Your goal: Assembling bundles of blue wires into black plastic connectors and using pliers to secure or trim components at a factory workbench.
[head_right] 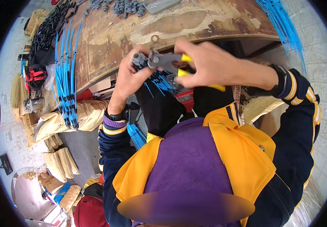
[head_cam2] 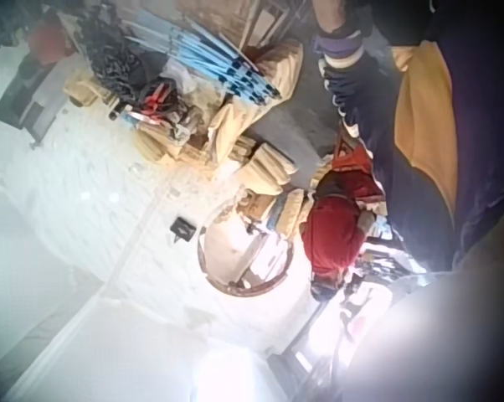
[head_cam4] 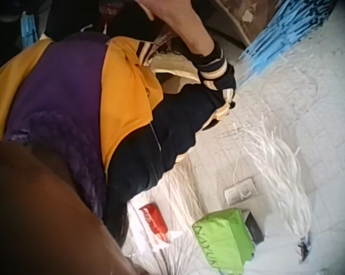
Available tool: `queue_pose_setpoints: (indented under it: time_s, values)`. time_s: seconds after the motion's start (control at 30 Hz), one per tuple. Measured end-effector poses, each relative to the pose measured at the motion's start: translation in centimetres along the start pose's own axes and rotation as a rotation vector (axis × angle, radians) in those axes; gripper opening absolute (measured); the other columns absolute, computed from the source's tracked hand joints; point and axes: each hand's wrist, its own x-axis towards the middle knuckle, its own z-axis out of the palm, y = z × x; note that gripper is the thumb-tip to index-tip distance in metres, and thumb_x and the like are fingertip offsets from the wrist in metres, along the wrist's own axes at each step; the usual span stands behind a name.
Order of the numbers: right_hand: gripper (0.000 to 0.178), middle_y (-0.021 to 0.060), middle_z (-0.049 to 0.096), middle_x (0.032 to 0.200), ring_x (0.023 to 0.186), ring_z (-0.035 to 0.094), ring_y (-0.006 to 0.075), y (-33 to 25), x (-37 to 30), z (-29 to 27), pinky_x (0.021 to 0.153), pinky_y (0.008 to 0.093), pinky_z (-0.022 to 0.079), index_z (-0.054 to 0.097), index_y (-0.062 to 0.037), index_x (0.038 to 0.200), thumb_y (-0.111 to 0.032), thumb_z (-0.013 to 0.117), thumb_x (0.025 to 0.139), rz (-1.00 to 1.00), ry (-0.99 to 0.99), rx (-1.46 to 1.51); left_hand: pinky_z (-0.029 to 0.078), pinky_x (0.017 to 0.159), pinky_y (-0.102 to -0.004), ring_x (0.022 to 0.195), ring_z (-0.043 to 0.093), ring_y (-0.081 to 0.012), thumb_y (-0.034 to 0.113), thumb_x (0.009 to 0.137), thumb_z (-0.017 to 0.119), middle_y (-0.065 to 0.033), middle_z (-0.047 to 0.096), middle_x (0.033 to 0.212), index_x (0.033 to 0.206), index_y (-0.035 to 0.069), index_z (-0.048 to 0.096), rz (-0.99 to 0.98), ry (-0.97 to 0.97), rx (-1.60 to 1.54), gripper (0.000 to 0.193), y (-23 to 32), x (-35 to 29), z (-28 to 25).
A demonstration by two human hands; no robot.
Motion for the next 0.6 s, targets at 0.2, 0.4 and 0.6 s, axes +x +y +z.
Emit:
queue_pose_setpoints:
  time_s: [0.2, 0.4, 0.6]
  values:
    - [0.042, 0.0096, 0.053, 0.062, 0.048, 0.058, 0.0186, 2.5, 2.2, -1.0, 0.048, 0.0315, 0.045, 0.047, -0.0014, 0.117, -0.018, 0.068, 0.085, -0.508, 0.444, -0.341, 0.050, 0.071, -0.0262, 0.077, 0.064, -0.0130, -0.003, 0.081, 0.061, -0.0065, 0.065, 0.086, 0.106, -0.001, 0.055, -0.059, 0.144, -0.306, 0.025, 0.1, 0.6, 0.2]
    - [0.048, 0.0101, 0.058, 0.067, 0.053, 0.061, 0.0234, 3.0, 1.8, 1.0, 0.051, 0.0344, 0.048, 0.042, -0.0018, 0.129, -0.022, 0.063, 0.090, 0.158, -0.468, 0.631, 0.050, 0.069, -0.0258, 0.074, 0.063, -0.0124, -0.006, 0.083, 0.059, -0.0066, 0.065, 0.087, 0.114, -0.002, 0.054, -0.067, -0.022, -0.248, 0.032, -0.9, 0.1, -0.2]
    - [0.048, 0.0107, 0.059, 0.067, 0.054, 0.062, 0.0231, 4.9, 3.1, 0.6, 0.051, 0.0329, 0.048, 0.042, -0.0003, 0.128, -0.024, 0.062, 0.091, -0.516, 0.510, -0.312, 0.050, 0.068, -0.0259, 0.071, 0.061, -0.0119, -0.005, 0.083, 0.057, -0.0053, 0.063, 0.083, 0.114, -0.002, 0.055, -0.092, 0.176, -0.270, 0.031, -0.9, 1.5, -0.1]
